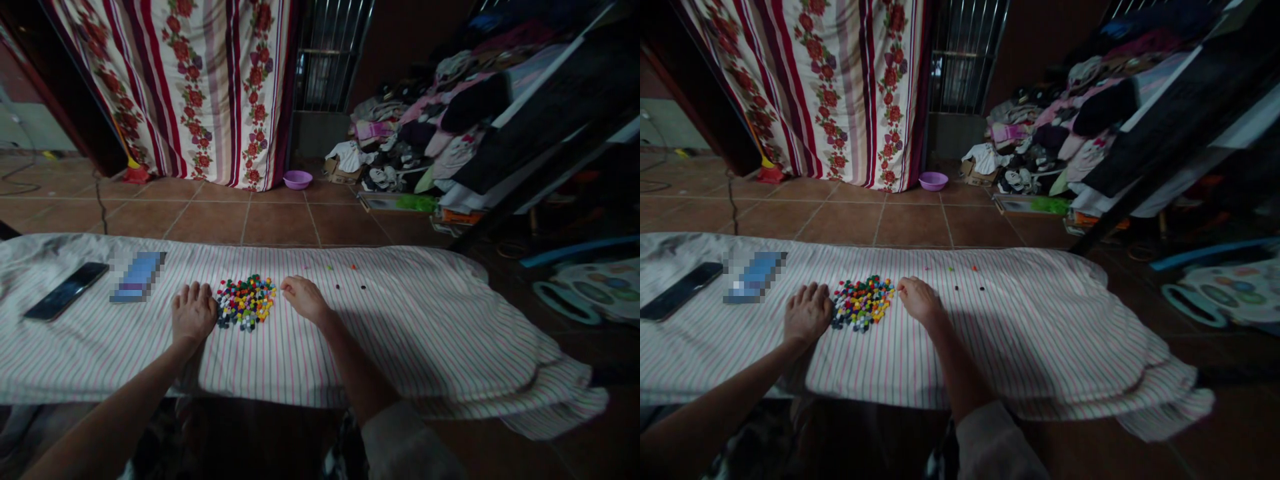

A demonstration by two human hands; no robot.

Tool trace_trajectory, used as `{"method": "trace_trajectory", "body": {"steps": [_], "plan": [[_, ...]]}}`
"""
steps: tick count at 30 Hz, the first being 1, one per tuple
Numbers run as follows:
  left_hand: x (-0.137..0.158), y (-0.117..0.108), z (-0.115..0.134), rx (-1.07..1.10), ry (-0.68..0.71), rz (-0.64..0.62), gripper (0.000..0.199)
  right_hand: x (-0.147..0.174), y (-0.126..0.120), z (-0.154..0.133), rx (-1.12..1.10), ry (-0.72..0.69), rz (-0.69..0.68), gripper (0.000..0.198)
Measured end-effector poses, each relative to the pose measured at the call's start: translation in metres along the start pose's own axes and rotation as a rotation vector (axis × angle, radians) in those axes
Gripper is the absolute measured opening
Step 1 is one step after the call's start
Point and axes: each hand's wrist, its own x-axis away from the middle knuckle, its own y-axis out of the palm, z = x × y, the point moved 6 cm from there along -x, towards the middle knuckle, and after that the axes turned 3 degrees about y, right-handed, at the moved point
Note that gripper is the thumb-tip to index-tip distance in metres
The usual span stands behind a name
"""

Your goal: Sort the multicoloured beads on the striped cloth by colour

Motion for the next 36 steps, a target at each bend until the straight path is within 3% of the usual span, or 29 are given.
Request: {"method": "trace_trajectory", "body": {"steps": [12, 30, 36], "plan": [[-0.001, -0.002, 0.001, 0.033, -0.012, -0.009, 0.047, -0.005, 0.036, -0.021, 0.028, -0.106, -0.158, 0.027], [0.0, -0.003, 0.001, 0.036, -0.002, 0.006, 0.046, -0.001, 0.035, -0.023, 0.043, -0.097, -0.179, 0.022], [0.0, -0.003, 0.001, 0.033, -0.007, 0.011, 0.045, 0.004, 0.029, -0.038, 0.039, -0.181, -0.136, 0.028]]}}
